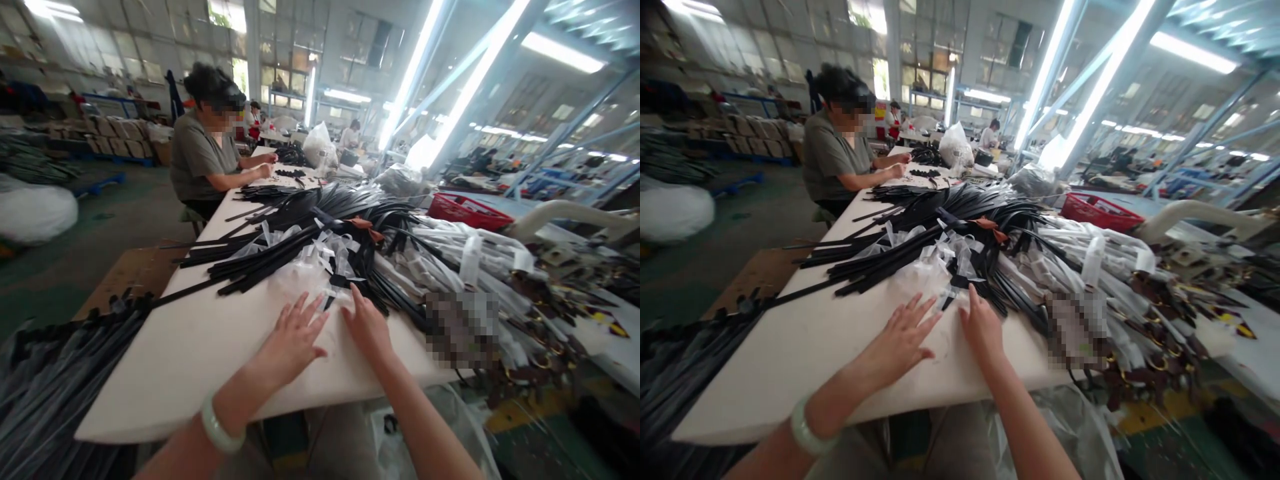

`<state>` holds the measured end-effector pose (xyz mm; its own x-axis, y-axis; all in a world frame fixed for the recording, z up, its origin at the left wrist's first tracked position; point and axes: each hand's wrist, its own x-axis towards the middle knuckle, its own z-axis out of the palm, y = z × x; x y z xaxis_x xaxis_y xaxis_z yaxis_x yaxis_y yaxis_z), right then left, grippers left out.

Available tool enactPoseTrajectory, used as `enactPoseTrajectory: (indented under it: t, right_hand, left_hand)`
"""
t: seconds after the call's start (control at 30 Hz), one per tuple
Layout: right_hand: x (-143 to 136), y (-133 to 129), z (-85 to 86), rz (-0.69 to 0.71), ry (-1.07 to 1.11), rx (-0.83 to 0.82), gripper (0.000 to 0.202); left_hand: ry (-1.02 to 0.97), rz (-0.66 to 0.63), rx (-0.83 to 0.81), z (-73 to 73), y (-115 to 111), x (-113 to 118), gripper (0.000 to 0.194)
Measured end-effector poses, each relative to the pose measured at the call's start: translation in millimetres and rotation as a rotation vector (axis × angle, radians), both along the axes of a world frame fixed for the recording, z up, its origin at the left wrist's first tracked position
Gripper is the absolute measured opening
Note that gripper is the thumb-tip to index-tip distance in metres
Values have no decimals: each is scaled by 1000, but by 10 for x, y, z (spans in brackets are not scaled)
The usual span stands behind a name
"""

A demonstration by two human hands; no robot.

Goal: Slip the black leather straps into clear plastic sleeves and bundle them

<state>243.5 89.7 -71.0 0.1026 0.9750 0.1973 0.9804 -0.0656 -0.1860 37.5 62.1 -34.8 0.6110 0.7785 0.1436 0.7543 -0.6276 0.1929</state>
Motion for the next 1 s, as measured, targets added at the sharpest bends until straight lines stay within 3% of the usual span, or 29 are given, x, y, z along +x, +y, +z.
enactPoseTrajectory:
  t: [0.1,0.17,0.27,0.43,0.6,0.7,0.8,0.9,1.0]
  right_hand:
    - [-4,87,64,3,-16,-46,22]
    - [0,71,82,12,-16,-51,21]
    - [25,-13,106,41,14,-29,18]
    - [64,46,147,123,113,-9,45]
    - [-14,244,114,161,175,-59,25]
    - [-66,235,133,143,178,-55,7]
    - [22,25,239,101,168,-36,16]
    - [349,-466,419,84,200,-12,21]
    - [781,-1125,595,213,567,4,28]
  left_hand:
    - [31,23,-70,-11,568,149,65]
    - [34,31,-106,-49,884,209,58]
    - [36,39,-154,-148,1148,229,54]
    - [29,37,-181,-300,1226,206,58]
    - [23,44,-185,-342,1229,196,62]
    - [19,47,-180,-338,1230,193,63]
    - [19,51,-180,-336,1241,193,64]
    - [24,54,-193,-349,1259,192,65]
    - [23,52,-207,-366,1271,186,65]
